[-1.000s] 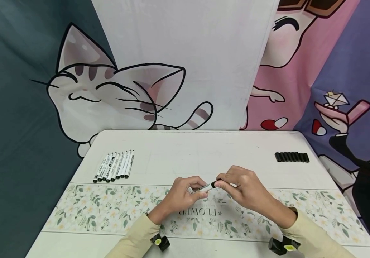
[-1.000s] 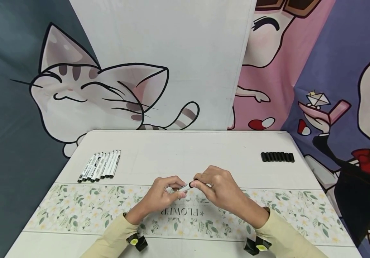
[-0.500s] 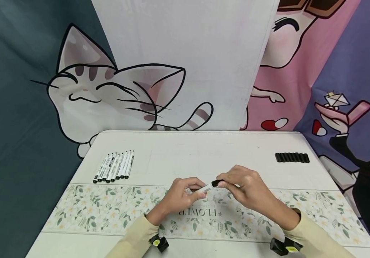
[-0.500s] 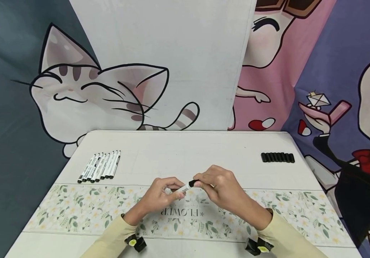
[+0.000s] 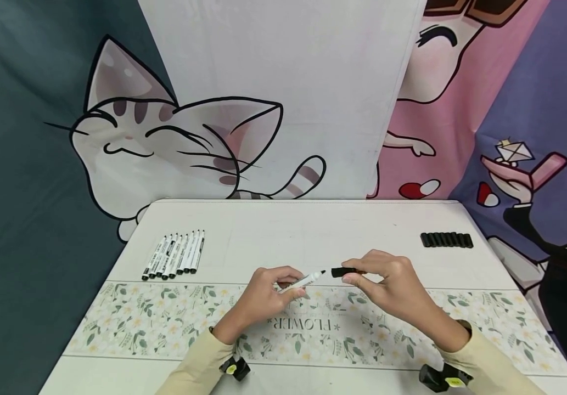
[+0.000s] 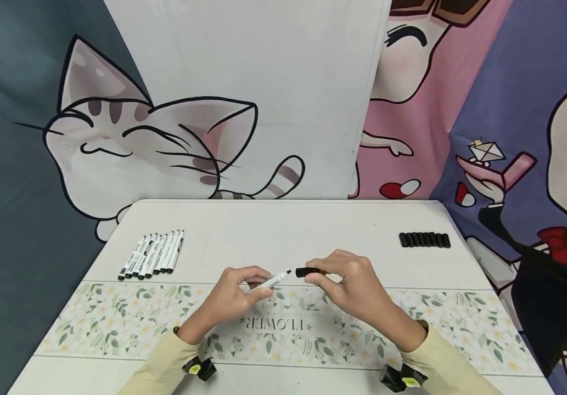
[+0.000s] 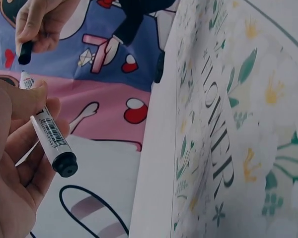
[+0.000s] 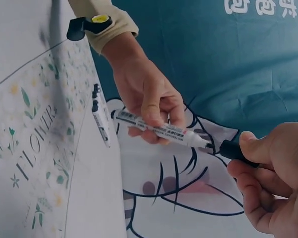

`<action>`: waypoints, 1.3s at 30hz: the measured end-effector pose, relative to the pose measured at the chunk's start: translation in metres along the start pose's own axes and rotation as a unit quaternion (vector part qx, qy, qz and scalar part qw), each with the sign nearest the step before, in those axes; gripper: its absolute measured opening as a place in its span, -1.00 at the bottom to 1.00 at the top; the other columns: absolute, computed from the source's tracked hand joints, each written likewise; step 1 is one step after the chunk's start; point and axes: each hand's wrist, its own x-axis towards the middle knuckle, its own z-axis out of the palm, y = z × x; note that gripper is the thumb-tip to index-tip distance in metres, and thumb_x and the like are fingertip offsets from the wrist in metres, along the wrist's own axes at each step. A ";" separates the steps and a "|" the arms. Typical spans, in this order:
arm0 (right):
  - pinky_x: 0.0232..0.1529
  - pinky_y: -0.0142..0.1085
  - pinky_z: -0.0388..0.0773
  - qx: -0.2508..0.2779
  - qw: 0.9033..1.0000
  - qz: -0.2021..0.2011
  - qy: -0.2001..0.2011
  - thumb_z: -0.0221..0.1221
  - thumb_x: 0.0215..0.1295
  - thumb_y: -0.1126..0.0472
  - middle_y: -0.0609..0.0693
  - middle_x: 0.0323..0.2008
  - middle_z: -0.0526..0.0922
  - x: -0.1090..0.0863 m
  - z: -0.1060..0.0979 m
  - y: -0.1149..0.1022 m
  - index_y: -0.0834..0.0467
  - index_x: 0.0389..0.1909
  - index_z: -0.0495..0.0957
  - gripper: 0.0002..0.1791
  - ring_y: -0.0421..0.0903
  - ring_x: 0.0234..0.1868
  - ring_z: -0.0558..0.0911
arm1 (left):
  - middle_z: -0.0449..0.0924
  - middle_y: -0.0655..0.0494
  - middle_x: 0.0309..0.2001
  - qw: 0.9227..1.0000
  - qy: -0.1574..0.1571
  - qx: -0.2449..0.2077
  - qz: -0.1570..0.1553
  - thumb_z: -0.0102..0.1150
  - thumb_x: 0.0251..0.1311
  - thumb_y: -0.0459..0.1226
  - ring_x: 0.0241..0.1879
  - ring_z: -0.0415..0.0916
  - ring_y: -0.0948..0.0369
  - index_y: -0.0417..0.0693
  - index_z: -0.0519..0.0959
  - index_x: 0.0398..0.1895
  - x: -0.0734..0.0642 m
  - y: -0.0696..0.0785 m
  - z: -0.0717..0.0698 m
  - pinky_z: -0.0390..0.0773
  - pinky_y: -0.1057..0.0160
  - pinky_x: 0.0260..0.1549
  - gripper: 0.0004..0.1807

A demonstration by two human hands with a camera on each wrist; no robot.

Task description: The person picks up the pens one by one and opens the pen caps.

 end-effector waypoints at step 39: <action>-0.13 -0.65 0.50 0.008 0.982 0.163 0.096 0.51 -0.02 0.48 -0.12 -0.37 0.73 -0.038 -0.009 0.034 0.08 -0.17 0.77 -0.62 -0.27 -0.33 0.65 | 0.72 0.01 -0.19 0.974 0.197 -0.007 -0.114 0.27 0.41 -0.23 -0.24 0.60 0.32 -0.11 0.65 0.09 -0.032 -0.050 -0.101 0.60 0.45 -0.24 -0.74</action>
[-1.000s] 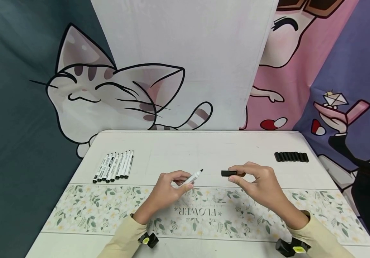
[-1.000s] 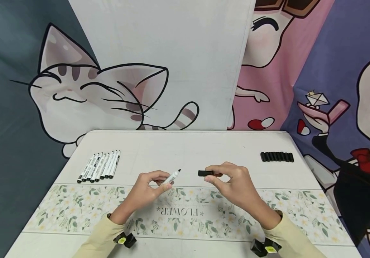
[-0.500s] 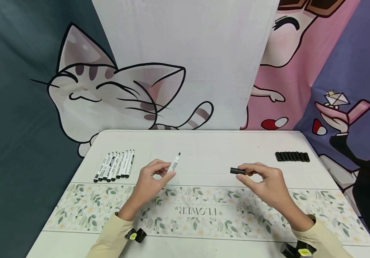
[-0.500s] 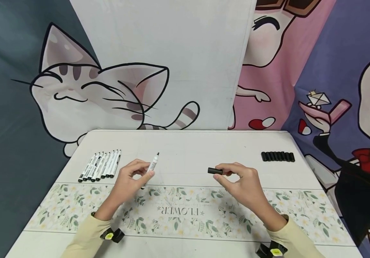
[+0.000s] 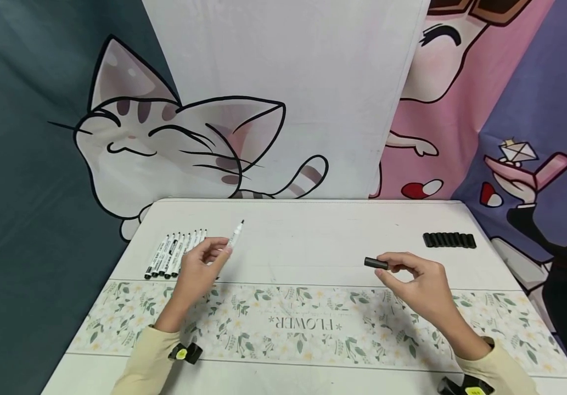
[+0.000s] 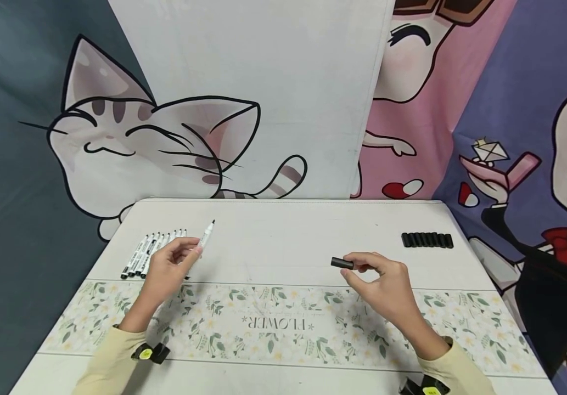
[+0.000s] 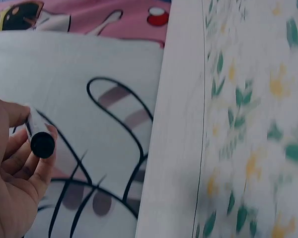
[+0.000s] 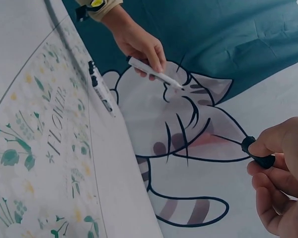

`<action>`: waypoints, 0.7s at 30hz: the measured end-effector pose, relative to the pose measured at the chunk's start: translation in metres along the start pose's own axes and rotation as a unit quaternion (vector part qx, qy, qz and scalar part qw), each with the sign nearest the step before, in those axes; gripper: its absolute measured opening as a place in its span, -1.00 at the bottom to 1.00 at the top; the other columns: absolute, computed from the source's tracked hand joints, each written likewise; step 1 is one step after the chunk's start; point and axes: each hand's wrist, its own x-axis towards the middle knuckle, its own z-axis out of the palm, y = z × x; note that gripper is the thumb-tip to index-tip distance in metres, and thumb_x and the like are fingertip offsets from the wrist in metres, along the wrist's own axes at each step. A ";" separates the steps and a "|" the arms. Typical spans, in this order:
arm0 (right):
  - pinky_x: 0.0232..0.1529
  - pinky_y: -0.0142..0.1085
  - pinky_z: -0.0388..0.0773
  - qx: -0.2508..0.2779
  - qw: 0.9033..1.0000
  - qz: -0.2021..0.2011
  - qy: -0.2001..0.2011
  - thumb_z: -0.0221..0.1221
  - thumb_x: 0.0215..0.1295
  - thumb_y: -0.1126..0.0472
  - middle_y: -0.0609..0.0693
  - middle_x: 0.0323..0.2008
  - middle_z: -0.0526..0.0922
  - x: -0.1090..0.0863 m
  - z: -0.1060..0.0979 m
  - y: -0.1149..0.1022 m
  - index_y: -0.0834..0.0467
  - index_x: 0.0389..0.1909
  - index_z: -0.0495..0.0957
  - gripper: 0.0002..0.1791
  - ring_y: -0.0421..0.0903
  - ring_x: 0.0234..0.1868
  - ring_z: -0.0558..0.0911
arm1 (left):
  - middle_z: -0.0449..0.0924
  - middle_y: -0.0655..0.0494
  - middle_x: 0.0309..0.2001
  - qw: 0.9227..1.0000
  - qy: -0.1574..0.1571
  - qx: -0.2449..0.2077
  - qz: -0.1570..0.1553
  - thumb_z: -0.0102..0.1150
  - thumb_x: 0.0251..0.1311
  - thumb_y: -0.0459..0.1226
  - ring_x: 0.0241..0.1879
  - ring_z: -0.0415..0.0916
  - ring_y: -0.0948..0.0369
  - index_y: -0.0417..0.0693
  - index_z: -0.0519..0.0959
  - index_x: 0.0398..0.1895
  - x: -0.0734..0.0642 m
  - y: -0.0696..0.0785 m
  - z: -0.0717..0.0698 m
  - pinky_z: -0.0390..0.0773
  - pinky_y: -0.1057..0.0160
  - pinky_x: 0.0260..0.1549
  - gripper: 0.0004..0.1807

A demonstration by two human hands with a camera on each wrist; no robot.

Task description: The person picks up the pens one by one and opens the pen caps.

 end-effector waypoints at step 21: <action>-0.42 -0.54 0.46 0.017 0.993 0.105 0.045 0.45 0.16 0.41 -0.39 -0.34 0.69 -0.016 -0.023 0.017 0.18 -0.08 0.75 -0.71 -0.38 -0.36 0.60 | 0.68 0.03 -0.18 0.974 0.136 0.139 -0.113 0.19 0.45 -0.06 -0.30 0.50 0.42 -0.09 0.70 0.13 0.014 -0.072 -0.082 0.45 0.47 -0.35 -0.62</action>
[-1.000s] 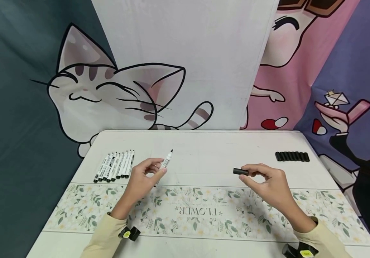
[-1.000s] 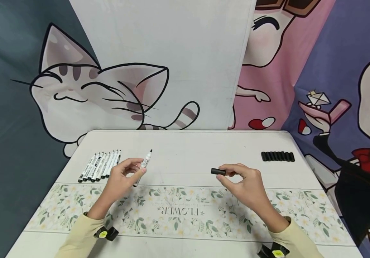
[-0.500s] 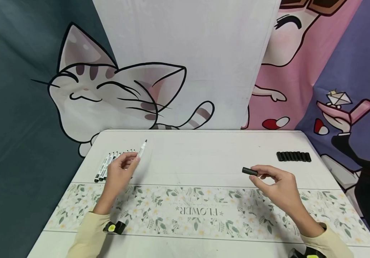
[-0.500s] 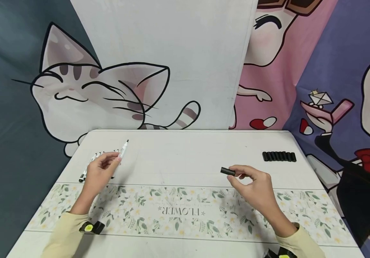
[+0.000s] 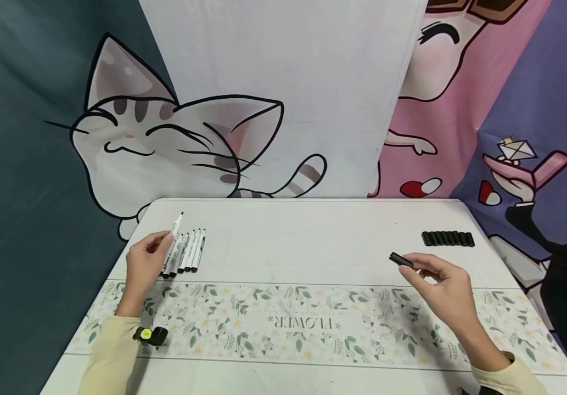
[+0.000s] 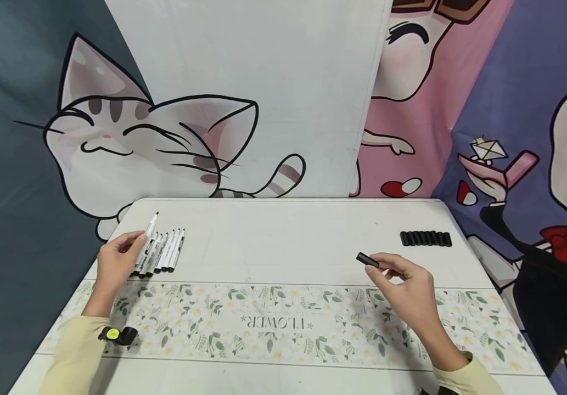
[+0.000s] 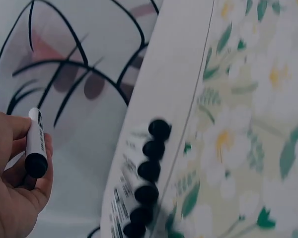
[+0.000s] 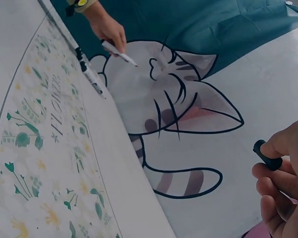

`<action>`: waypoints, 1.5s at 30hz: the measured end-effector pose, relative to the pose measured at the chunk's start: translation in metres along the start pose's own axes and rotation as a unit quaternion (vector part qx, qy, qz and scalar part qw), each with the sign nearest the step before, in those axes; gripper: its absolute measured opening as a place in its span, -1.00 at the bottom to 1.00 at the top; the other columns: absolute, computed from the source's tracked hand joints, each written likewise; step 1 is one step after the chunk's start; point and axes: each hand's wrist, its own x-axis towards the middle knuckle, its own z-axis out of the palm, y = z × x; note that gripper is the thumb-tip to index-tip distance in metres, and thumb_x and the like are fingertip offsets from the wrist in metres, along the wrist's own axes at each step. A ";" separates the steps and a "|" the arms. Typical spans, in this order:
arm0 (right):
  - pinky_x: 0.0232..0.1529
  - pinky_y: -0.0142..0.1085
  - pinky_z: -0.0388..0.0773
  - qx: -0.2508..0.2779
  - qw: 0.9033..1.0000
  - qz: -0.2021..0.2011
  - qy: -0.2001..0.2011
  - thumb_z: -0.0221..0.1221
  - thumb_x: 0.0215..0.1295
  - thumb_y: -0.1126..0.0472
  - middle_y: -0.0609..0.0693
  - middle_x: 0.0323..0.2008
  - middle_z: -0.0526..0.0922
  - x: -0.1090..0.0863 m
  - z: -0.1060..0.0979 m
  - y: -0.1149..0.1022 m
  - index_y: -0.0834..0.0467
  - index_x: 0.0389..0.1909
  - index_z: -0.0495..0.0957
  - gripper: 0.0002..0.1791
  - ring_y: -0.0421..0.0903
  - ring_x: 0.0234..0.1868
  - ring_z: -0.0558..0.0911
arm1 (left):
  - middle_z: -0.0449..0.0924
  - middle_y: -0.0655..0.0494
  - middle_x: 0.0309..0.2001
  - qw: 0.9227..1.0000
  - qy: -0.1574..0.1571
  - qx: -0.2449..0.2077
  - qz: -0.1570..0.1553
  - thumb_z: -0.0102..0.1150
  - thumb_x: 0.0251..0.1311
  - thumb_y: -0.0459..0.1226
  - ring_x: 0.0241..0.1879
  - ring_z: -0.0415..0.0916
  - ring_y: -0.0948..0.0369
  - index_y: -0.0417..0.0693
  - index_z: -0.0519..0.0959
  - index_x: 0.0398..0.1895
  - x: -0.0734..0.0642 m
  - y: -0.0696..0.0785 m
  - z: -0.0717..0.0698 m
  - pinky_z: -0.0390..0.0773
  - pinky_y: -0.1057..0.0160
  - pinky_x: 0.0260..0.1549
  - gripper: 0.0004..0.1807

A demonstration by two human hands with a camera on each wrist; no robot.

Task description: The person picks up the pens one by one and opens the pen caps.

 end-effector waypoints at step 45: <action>-0.38 -0.60 0.52 0.009 0.985 0.153 0.080 0.43 0.26 0.27 -0.40 -0.42 0.74 0.000 -0.038 0.028 0.26 0.04 0.70 -0.66 -0.39 -0.39 0.67 | 0.66 -0.21 0.11 0.978 -0.037 0.076 -0.189 0.22 0.33 0.16 -0.37 0.45 0.46 -0.18 0.59 0.24 0.018 -0.097 -0.026 0.49 0.42 -0.43 -0.33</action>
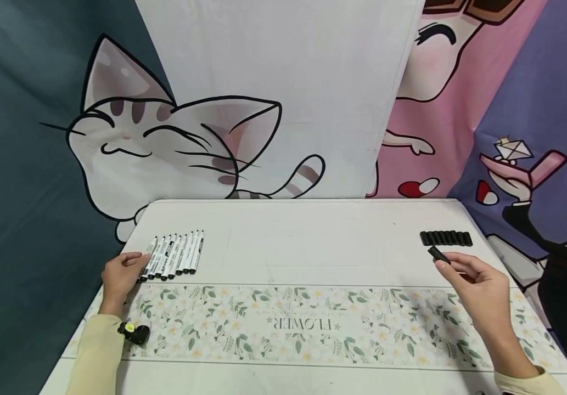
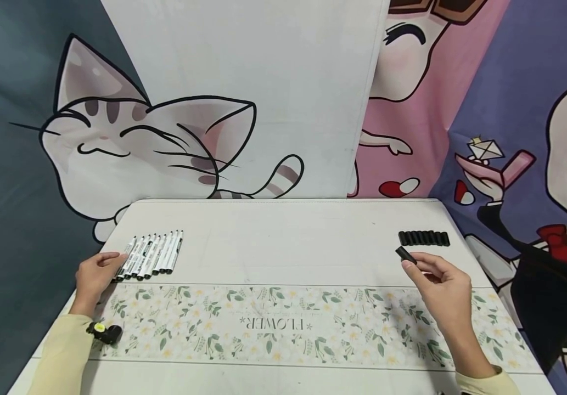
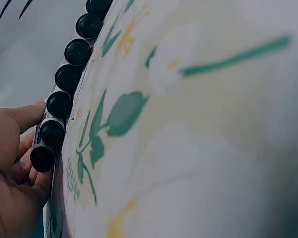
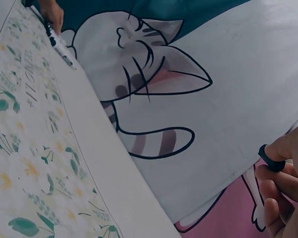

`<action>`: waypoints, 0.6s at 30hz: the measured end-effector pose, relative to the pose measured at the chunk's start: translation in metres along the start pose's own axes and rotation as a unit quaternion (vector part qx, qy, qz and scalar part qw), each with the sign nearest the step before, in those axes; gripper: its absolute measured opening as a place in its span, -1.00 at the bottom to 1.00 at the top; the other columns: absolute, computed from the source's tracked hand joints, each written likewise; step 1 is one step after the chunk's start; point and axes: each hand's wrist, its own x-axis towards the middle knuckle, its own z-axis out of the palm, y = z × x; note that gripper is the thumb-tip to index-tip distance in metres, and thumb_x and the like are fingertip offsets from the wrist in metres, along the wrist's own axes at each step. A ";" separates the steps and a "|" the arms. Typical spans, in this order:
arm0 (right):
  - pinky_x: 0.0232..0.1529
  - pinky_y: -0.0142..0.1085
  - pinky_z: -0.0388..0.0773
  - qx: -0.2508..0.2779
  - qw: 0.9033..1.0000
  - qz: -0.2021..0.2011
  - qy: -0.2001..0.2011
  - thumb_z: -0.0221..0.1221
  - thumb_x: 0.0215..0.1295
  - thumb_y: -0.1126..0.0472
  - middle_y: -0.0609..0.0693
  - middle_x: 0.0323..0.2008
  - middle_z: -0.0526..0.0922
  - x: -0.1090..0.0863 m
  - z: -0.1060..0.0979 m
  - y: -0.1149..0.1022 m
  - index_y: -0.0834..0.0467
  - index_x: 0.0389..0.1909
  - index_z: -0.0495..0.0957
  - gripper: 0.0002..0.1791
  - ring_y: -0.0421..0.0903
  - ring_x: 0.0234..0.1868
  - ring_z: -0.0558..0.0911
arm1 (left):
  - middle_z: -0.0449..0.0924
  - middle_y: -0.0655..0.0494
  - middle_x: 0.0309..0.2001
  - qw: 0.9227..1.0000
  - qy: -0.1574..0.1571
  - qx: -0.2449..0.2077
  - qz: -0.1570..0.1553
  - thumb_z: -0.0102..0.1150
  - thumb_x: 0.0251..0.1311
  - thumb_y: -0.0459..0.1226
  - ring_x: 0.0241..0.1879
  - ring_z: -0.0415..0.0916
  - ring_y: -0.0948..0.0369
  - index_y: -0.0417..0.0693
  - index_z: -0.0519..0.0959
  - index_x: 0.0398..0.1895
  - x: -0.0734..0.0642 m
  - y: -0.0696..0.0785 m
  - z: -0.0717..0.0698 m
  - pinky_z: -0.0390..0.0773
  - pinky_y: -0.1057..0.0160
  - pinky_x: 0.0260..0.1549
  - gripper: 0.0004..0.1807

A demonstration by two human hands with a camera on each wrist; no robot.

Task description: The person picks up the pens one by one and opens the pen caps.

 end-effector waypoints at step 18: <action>-0.40 -0.63 0.49 -0.012 0.999 0.027 0.026 0.46 0.21 0.25 -0.47 -0.45 0.69 0.013 -0.007 0.011 0.18 0.03 0.73 -0.65 -0.45 -0.42 0.65 | 0.63 -0.28 0.10 0.997 0.031 0.020 0.062 0.16 0.42 0.07 0.01 0.58 -0.13 -0.27 0.54 0.27 -0.008 0.013 0.001 0.56 0.02 -0.13 -0.37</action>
